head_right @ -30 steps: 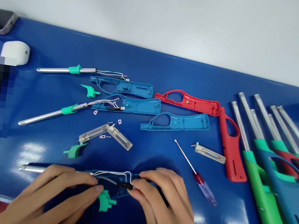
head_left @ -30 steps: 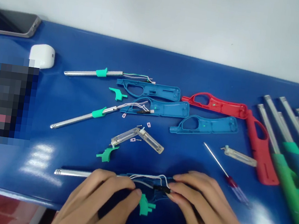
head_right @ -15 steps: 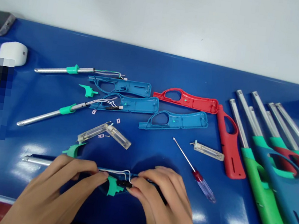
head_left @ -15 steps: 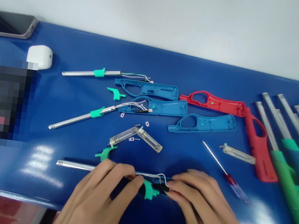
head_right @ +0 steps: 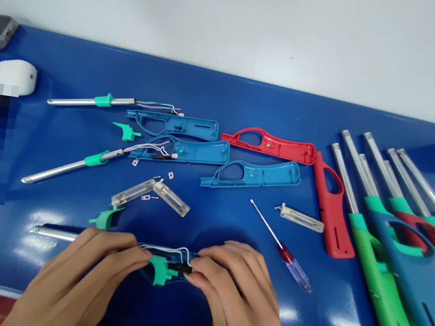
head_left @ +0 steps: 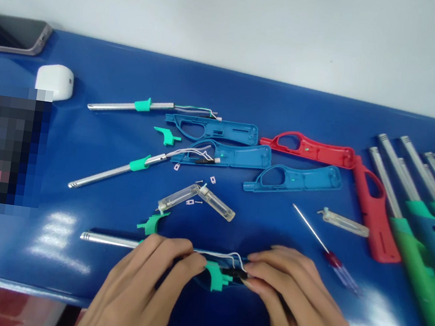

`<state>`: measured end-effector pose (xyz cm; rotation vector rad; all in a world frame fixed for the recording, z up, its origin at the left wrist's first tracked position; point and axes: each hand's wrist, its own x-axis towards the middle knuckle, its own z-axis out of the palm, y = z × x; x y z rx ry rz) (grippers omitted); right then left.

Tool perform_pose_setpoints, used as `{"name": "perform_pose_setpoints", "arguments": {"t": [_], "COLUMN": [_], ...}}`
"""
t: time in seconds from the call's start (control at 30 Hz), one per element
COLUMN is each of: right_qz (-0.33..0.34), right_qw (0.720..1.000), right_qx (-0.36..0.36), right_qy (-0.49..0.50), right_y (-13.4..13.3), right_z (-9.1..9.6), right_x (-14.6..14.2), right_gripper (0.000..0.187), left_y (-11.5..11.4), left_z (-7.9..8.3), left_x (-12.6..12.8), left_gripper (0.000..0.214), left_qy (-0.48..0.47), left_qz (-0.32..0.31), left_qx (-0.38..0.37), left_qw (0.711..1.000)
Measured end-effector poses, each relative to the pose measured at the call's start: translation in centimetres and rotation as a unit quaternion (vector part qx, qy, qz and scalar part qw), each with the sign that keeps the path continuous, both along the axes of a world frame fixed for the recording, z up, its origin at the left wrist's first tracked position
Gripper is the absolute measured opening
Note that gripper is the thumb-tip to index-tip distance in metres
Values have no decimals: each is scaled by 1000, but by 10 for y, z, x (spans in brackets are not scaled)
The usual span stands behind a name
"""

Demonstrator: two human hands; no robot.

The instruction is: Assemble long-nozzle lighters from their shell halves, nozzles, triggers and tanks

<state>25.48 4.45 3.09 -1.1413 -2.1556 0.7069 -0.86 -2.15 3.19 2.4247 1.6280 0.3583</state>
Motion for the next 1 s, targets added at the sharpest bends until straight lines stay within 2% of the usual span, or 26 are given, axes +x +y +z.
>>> {"name": "perform_pose_setpoints", "arguments": {"t": [0.3,0.43,0.67,0.73,0.9,1.0], "right_qz": [7,8,9,11,8,6], "right_qw": [1000,1000,1000,1000,1000,1000], "right_qx": [-7,-7,-5,-1,-7,-9], "right_qy": [13,10,5,4,7,10], "right_y": [0,2,1,1,1,1], "right_z": [-1,-1,0,0,1,1], "right_x": [0,-1,-2,-2,-2,-2], "right_gripper": [17,15,14,14,14,14], "left_y": [16,16,11,8,1,1], "left_z": [10,7,3,4,13,20], "left_x": [17,16,5,5,11,13], "left_gripper": [25,35,38,37,31,36], "left_qy": [-130,-117,-50,-50,-82,-108], "left_qz": [64,55,2,6,63,57], "left_qx": [11,23,40,38,57,34], "left_qw": [989,991,998,998,993,992]}}
